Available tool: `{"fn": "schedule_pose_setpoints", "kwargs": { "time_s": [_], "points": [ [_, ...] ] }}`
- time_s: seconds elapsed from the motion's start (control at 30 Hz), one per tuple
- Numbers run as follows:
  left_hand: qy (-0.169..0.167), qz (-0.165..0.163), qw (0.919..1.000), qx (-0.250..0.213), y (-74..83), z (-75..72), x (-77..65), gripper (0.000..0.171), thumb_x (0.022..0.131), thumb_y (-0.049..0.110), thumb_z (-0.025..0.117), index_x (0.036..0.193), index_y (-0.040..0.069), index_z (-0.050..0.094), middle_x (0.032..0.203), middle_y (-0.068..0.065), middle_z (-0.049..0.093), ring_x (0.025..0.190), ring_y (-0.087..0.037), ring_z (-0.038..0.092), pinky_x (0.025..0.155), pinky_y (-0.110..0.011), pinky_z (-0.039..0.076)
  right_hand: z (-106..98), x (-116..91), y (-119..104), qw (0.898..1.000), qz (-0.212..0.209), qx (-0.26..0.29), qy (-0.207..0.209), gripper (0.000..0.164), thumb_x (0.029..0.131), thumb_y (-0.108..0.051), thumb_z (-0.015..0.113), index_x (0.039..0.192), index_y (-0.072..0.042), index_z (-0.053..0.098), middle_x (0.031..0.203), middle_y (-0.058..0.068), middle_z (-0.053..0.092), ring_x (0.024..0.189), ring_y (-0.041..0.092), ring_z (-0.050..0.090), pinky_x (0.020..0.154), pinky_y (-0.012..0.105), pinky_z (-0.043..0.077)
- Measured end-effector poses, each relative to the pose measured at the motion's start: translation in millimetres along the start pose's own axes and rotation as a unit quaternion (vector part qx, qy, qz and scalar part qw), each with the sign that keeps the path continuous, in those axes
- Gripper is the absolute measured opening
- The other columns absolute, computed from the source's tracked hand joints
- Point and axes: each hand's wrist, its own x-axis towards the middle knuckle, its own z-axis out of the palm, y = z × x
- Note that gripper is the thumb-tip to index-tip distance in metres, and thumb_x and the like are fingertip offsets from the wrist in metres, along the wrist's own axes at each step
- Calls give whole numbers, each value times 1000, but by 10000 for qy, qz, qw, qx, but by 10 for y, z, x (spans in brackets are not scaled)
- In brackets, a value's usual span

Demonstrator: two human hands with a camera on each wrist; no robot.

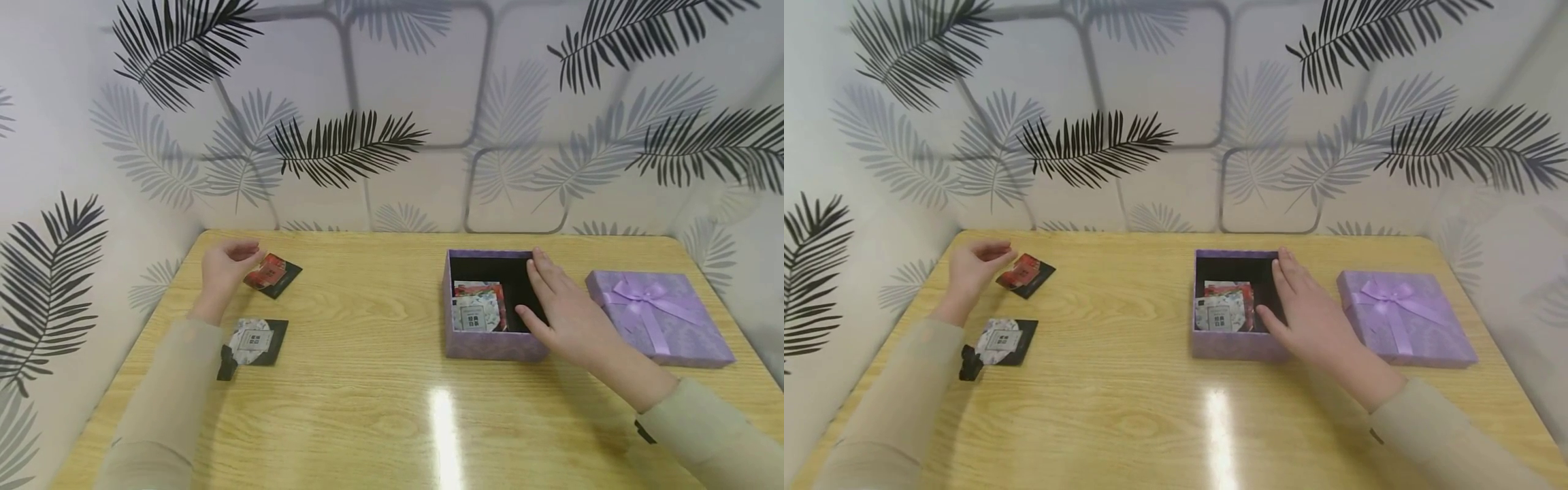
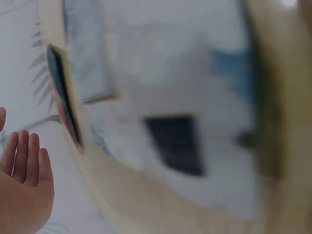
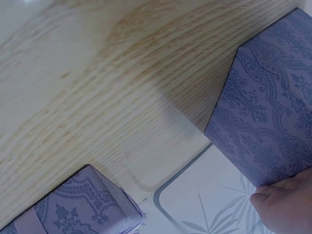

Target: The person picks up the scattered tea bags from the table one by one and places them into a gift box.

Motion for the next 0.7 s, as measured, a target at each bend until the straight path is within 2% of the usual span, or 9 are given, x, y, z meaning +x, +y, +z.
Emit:
{"fn": "schedule_pose_setpoints", "kwargs": {
  "time_s": [0.17,0.37,0.57,0.63,0.7],
  "points": [
    [-77,-49,10000,21,-97,24,-38,43,99,13,77,134,-9,67,132,-31,70,82,15,55,74,0,47,3,2,0,10000,-7,33,-33,81,111,-44,51,164,11,22,175,29,14,162,47,20,128,62,28],
    [-275,-311,9991,68,-152,40,-39,52,98,17,79,141,-8,63,138,-29,67,99,-1,60,78,-1,46,-7,-5,2,10000,-20,22,20,81,111,-44,51,163,11,23,175,30,16,162,47,22,128,62,29],
    [-491,-508,9975,-55,-207,66,-30,55,100,17,76,146,-7,58,144,-29,63,99,2,58,80,0,46,-10,-14,2,10000,-19,23,27,81,111,-44,51,163,11,24,175,29,16,162,46,21,128,61,29],
    [-500,-539,9972,-113,-224,78,-34,55,101,16,76,147,-6,57,146,-28,62,107,-7,63,87,-4,49,-5,-15,5,10000,-27,20,29,81,111,-44,51,163,11,24,175,29,16,162,46,21,129,61,29],
    [-558,-524,9970,-94,-242,92,-41,57,101,15,76,149,-6,55,148,-28,60,122,-22,64,101,-15,53,1,-16,10,10000,-51,8,55,81,111,-44,51,163,12,25,174,30,17,162,47,22,129,60,29]
  ]
}}
